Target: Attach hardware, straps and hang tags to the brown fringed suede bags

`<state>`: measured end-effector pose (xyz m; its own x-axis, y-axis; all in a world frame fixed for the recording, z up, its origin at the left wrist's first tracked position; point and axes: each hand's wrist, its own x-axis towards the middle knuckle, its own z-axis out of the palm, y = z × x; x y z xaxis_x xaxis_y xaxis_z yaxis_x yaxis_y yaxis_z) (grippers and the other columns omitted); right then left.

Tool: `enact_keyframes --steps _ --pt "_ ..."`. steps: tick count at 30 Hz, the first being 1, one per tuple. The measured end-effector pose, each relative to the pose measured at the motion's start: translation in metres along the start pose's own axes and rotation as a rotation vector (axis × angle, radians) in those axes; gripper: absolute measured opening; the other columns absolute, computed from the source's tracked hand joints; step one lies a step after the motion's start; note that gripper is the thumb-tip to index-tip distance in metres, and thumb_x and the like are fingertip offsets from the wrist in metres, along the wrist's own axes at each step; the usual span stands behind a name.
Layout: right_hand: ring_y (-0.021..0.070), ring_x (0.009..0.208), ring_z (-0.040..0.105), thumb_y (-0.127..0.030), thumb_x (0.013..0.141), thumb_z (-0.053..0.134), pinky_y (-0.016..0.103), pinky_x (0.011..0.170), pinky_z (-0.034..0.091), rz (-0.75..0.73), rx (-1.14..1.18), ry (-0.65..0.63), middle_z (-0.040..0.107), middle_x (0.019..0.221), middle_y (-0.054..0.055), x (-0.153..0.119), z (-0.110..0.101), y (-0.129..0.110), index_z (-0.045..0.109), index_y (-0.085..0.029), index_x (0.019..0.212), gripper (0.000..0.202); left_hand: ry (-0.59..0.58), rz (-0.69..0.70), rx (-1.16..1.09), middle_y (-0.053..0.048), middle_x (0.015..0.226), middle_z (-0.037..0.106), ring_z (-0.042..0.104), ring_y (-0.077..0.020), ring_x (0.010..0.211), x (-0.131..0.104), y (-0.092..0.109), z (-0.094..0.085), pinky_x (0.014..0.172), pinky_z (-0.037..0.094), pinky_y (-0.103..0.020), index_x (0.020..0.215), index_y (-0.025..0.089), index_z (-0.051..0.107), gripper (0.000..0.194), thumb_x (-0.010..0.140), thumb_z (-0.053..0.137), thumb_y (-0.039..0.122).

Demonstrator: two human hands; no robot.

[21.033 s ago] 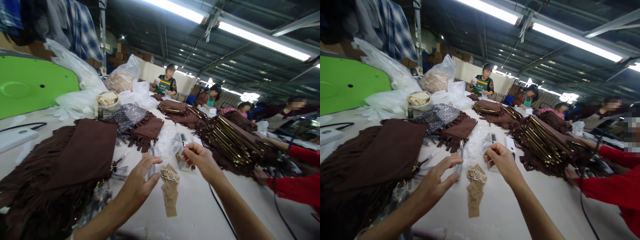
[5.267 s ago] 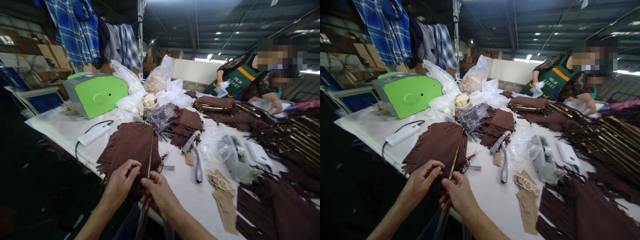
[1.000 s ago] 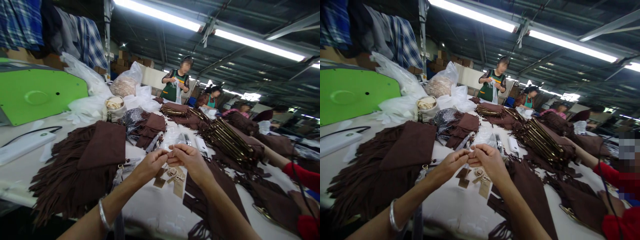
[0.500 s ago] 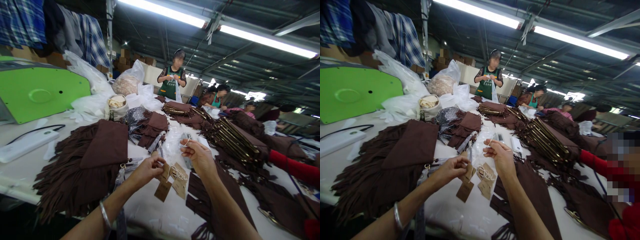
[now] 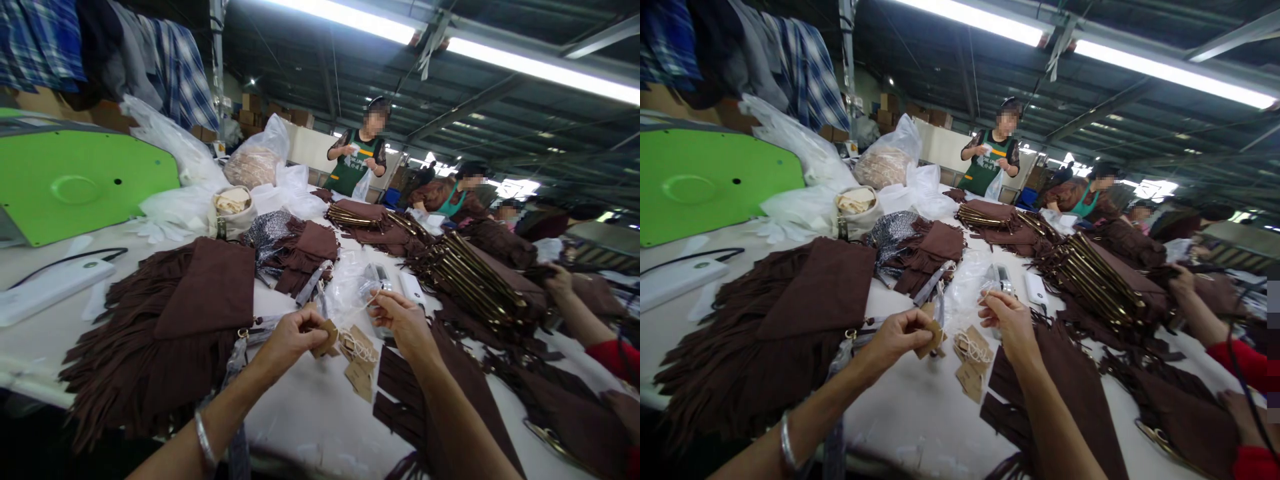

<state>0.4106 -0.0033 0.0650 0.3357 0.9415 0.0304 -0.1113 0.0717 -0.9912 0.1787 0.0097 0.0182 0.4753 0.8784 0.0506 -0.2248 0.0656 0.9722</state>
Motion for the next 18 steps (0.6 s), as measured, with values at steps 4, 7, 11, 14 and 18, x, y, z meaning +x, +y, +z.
enact_keyframes --steps 4,7,11,14,18 --pt "0.0143 0.057 0.061 -0.03 0.06 0.085 0.022 0.045 0.048 0.058 0.092 0.041 0.07 0.073 0.004 0.005 -0.019 0.01 0.074 -0.014 0.084 0.031 -0.015 0.012 0.047 -0.001 0.07 0.064 0.053 -0.0116 0.06 -0.002 0.011 -0.005 0.059 0.041 -0.024 0.08 0.013 0.068 0.026 0.07 0.076 0.034" --pt "0.0149 0.064 0.064 -0.028 0.064 0.085 0.022 0.047 0.048 0.067 0.221 0.008 0.072 0.084 0.004 0.005 -0.028 0.008 0.071 -0.018 0.087 0.029 -0.04 0.01 0.008 -0.002 0.072 0.064 0.052 -0.0113 0.062 -0.003 0.017 -0.011 0.061 0.041 -0.024 0.081 0.012 0.07 0.023 0.07 0.076 0.032" --pt "0.011 0.059 0.062 -0.028 0.066 0.085 0.019 0.047 0.047 0.12 0.376 -0.021 0.072 0.087 0.0 0.001 -0.028 0.003 0.066 -0.024 0.087 0.028 -0.083 -0.021 -0.021 0.002 0.063 0.058 0.05 -0.0102 0.058 -0.003 0.018 -0.011 0.06 0.04 -0.024 0.074 0.013 0.065 0.021 0.069 0.076 0.03" --pt "0.0106 0.057 0.06 -0.03 0.066 0.085 0.019 0.049 0.047 0.158 0.362 -0.09 0.069 0.074 -0.002 -0.003 -0.019 0.004 0.065 -0.024 0.09 0.033 -0.108 -0.039 0.045 0.003 0.061 0.055 0.047 -0.0099 0.056 -0.003 0.018 -0.004 0.058 0.038 -0.024 0.076 0.012 0.064 0.025 0.07 0.074 0.034" --pt "0.0113 0.055 0.059 -0.039 0.07 0.082 0.021 0.051 0.046 0.122 0.163 -0.167 0.067 0.069 0.0 -0.002 -0.013 0.013 0.065 -0.019 0.094 0.036 -0.102 0.01 0.046 0.002 0.072 0.055 0.049 -0.0105 0.061 -0.004 0.022 0.002 0.061 0.04 -0.024 0.09 0.015 0.063 0.027 0.076 0.071 0.036"
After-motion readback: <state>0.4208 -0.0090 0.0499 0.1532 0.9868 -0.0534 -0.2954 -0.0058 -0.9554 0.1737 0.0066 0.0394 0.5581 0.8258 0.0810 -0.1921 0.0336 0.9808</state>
